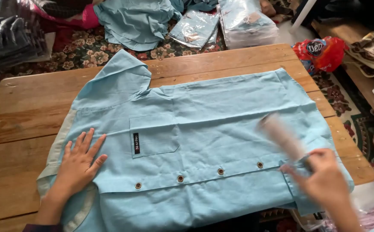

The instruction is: Using a lint roller to remove debris from a light blue shirt on a wooden table

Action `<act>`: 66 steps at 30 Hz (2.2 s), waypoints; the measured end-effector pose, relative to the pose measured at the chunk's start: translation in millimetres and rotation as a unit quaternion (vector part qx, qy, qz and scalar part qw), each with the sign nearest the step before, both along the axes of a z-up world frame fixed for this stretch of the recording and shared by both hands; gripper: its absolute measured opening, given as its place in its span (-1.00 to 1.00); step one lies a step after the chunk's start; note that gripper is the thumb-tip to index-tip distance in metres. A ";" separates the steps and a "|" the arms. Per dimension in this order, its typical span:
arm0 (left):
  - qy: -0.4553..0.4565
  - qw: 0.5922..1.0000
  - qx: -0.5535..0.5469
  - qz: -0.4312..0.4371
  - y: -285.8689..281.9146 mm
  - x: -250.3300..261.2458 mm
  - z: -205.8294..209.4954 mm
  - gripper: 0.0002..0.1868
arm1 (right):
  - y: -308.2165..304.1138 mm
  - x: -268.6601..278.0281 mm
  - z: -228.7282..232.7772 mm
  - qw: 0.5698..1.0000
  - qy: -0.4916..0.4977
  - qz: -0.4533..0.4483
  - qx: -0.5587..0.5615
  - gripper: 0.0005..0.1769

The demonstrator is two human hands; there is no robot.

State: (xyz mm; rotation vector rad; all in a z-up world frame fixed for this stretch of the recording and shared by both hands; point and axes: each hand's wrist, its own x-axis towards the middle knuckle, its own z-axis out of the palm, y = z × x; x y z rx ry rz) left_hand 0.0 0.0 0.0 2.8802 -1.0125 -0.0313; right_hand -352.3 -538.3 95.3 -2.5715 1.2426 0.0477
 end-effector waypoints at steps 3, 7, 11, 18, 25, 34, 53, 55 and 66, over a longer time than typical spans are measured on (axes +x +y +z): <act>0.014 1.000 0.008 0.005 -0.7 -1.3 3.0 -0.27 | 20.5 -39.5 -67.6 0.977 0.020 0.140 -0.160 -0.52; 0.019 1.000 0.004 -0.002 -1.6 -1.2 6.5 -0.27 | -29.3 -51.7 -59.3 0.968 0.011 0.085 -0.236 -0.70; 0.025 1.000 0.004 0.002 -1.5 -1.3 7.3 -0.27 | -81.2 -65.6 -56.6 0.941 0.070 -0.009 -0.330 -0.71; 0.032 0.999 0.000 0.004 -2.5 -2.7 8.8 -0.27 | -13.7 -53.5 -78.5 0.975 -0.062 0.067 -0.202 -0.77; 0.041 0.999 0.004 0.008 -2.5 -1.6 9.2 -0.27 | -147.7 -91.2 -94.2 0.895 -0.064 -0.054 -0.439 -0.93; 0.037 0.999 0.012 0.013 -1.7 -1.2 8.4 -0.26 | 2.6 -33.7 14.6 0.857 -0.273 -0.201 0.388 -0.49; 0.061 0.998 0.000 0.017 5.5 -4.4 16.2 -0.19 | -90.6 -38.7 -43.0 0.937 -0.303 -0.156 0.074 -0.63; 0.072 0.997 0.001 0.021 6.9 -2.2 17.6 -0.16 | -84.3 -49.8 -40.0 0.971 -0.194 -0.139 -0.024 -0.58; 0.049 0.998 0.009 0.025 14.7 2.1 8.4 -0.03 | -83.8 -69.8 -121.0 0.973 -0.003 0.076 -0.217 -0.30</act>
